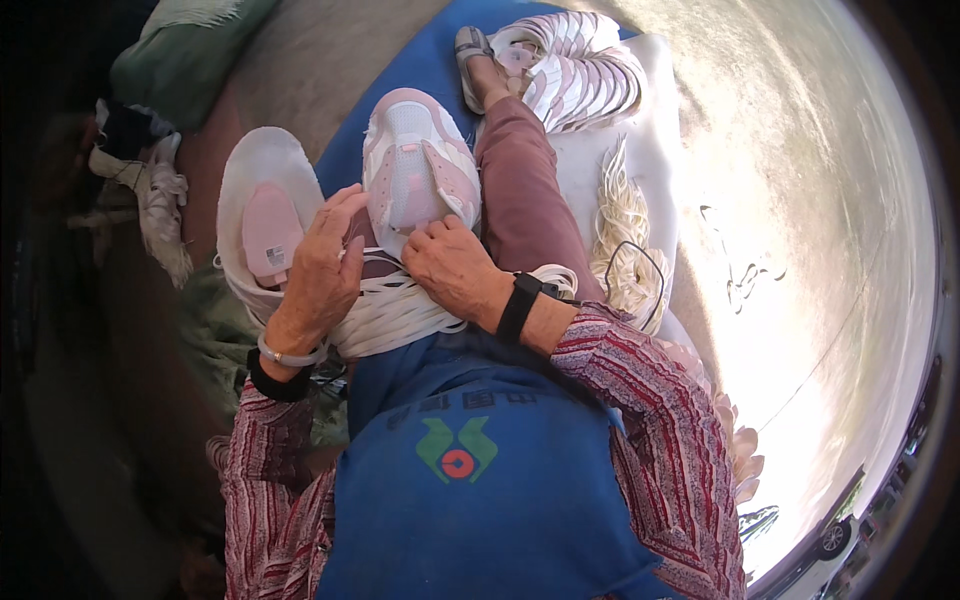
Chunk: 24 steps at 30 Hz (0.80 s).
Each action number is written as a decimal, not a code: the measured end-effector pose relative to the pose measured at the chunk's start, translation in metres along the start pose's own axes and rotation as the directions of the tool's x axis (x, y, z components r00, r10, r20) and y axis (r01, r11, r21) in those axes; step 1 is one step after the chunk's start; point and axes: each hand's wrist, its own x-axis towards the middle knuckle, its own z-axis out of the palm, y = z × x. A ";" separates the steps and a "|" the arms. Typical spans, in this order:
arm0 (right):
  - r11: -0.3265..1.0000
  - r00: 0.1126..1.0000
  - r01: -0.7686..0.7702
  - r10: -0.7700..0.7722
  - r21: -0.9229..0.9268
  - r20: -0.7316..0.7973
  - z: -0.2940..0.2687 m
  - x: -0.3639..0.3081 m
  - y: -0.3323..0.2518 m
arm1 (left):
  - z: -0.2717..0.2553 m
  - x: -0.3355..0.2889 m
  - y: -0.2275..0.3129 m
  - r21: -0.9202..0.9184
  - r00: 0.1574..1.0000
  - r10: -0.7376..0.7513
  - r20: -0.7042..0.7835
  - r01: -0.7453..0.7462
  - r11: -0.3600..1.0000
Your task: Insert and thread laces through the eyelets of a shoe upper.
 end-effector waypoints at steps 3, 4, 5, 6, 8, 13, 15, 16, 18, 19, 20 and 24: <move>0.999 0.992 -0.049 0.050 -0.016 0.114 0.004 -0.007 0.003 | 0.049 0.013 -0.024 -0.026 0.989 -0.093 0.111 0.096 0.995; 0.996 0.983 -0.092 0.092 -0.009 0.156 0.007 -0.010 0.004 | 0.059 0.015 -0.026 -0.035 0.971 -0.136 0.197 0.145 0.989; 0.995 0.983 -0.095 0.095 -0.008 0.155 0.010 -0.013 0.004 | 0.067 0.014 -0.027 -0.034 0.970 -0.134 0.201 0.144 0.989; 0.991 0.988 -0.116 0.108 0.073 0.111 0.013 -0.015 0.002 | 0.072 0.014 -0.024 0.011 0.974 -0.147 0.175 0.147 0.989; 0.978 0.990 -0.135 0.126 0.158 0.067 0.018 -0.015 0.000 | 0.074 0.013 -0.026 0.057 0.976 -0.158 0.153 0.151 0.987; 0.918 0.985 -0.137 0.087 0.373 0.148 -0.004 -0.014 0.014 | 0.087 0.010 -0.027 0.060 0.993 -0.062 0.095 0.057 0.997; 0.920 0.991 -0.094 0.122 0.380 -0.052 -0.024 -0.019 0.019 | 0.091 0.014 -0.024 0.101 0.992 -0.059 0.109 0.048 0.994; 0.908 0.956 -0.257 0.290 0.332 -0.054 -0.034 -0.017 0.021 | 0.091 0.016 -0.022 0.144 0.990 -0.060 0.127 0.041 0.989; 0.857 0.889 -0.447 0.457 0.257 0.023 -0.027 -0.017 0.036 | 0.085 0.021 -0.025 0.150 0.985 -0.065 0.158 0.041 0.988; 0.855 0.887 -0.452 0.462 0.255 0.023 -0.020 -0.017 0.043 | 0.083 0.024 -0.026 0.152 0.982 -0.065 0.179 0.038 0.988; 0.876 0.905 -0.411 0.424 0.252 -0.001 -0.014 -0.017 0.049 | 0.084 0.024 -0.027 0.210 0.983 -0.055 0.176 0.018 0.978; 0.863 0.915 -0.383 0.403 0.329 0.008 0.000 -0.013 0.056 | 0.088 0.015 -0.029 0.559 0.988 0.041 0.146 -0.117 0.821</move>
